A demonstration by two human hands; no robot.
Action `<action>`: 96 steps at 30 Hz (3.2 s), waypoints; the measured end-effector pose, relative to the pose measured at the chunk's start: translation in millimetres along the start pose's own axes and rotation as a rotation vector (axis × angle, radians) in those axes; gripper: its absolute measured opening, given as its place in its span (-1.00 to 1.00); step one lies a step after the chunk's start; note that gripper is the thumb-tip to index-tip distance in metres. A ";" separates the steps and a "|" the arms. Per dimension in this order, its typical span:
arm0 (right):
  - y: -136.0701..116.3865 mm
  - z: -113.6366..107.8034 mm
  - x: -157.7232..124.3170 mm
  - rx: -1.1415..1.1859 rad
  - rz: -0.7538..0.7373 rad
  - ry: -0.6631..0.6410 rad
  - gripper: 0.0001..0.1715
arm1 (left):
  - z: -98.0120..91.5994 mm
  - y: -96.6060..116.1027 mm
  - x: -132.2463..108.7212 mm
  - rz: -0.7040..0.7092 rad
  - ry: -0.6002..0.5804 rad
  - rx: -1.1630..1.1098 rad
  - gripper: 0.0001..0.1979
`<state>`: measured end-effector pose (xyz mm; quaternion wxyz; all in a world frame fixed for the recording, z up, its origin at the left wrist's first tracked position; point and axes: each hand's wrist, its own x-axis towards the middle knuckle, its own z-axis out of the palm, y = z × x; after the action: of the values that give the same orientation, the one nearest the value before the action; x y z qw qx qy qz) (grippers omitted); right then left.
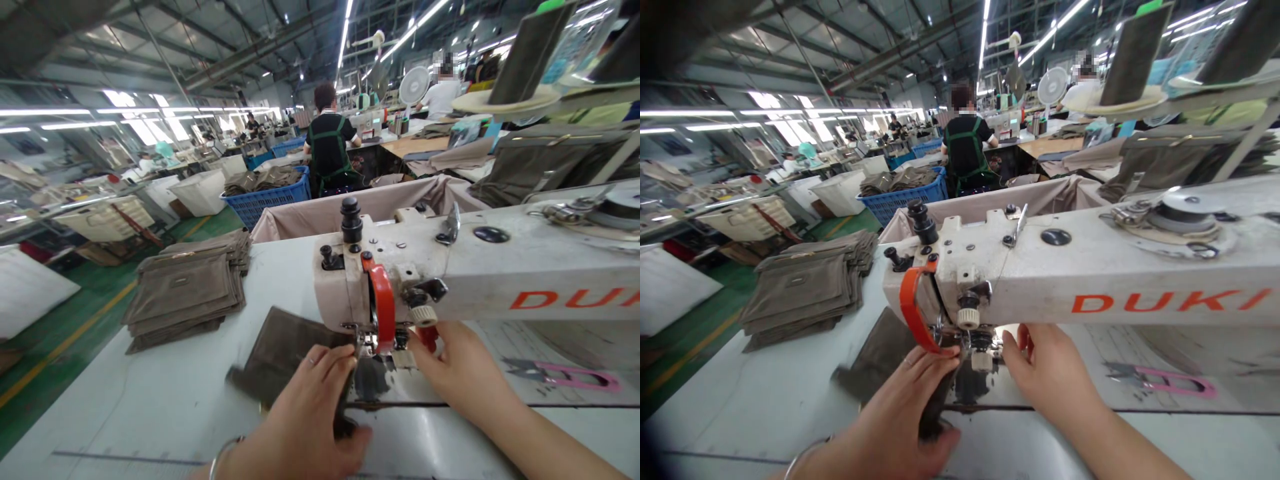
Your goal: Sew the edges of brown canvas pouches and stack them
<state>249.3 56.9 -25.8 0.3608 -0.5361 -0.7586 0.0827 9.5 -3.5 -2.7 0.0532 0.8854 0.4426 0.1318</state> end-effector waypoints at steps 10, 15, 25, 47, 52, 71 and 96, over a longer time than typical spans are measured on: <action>-12.9 -7.6 -9.9 0.218 -0.206 -0.357 -0.74 | 38.2 18.0 -29.1 0.126 0.091 0.266 -0.59; -20.7 -13.4 -13.4 0.229 -0.382 -0.555 -0.71 | 23.0 20.5 -29.1 0.107 0.195 0.092 -0.67; -22.0 -12.0 -16.0 0.214 -0.487 -0.603 -0.68 | 10.8 19.9 -26.8 0.076 0.238 -0.067 -0.85; -25.7 -5.9 -23.0 0.159 -0.524 -0.391 -0.63 | 16.1 12.0 -10.2 0.337 0.248 0.047 -0.65; -24.2 -2.7 -19.7 0.106 -0.517 -0.369 -0.57 | 13.0 5.5 -1.2 0.268 0.145 -0.089 -0.70; -18.9 3.3 -18.0 0.115 -0.279 -0.299 -0.64 | 9.5 -44.4 22.8 0.177 0.033 -0.218 -0.75; -18.8 15.9 -15.9 0.195 -0.451 -0.174 -0.69 | 19.6 -17.9 33.0 0.069 0.236 -0.218 -0.81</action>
<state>227.6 39.4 -35.1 0.3535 -0.3069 -0.8757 0.1187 20.2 34.1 -19.1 0.0921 0.8673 0.3983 0.2840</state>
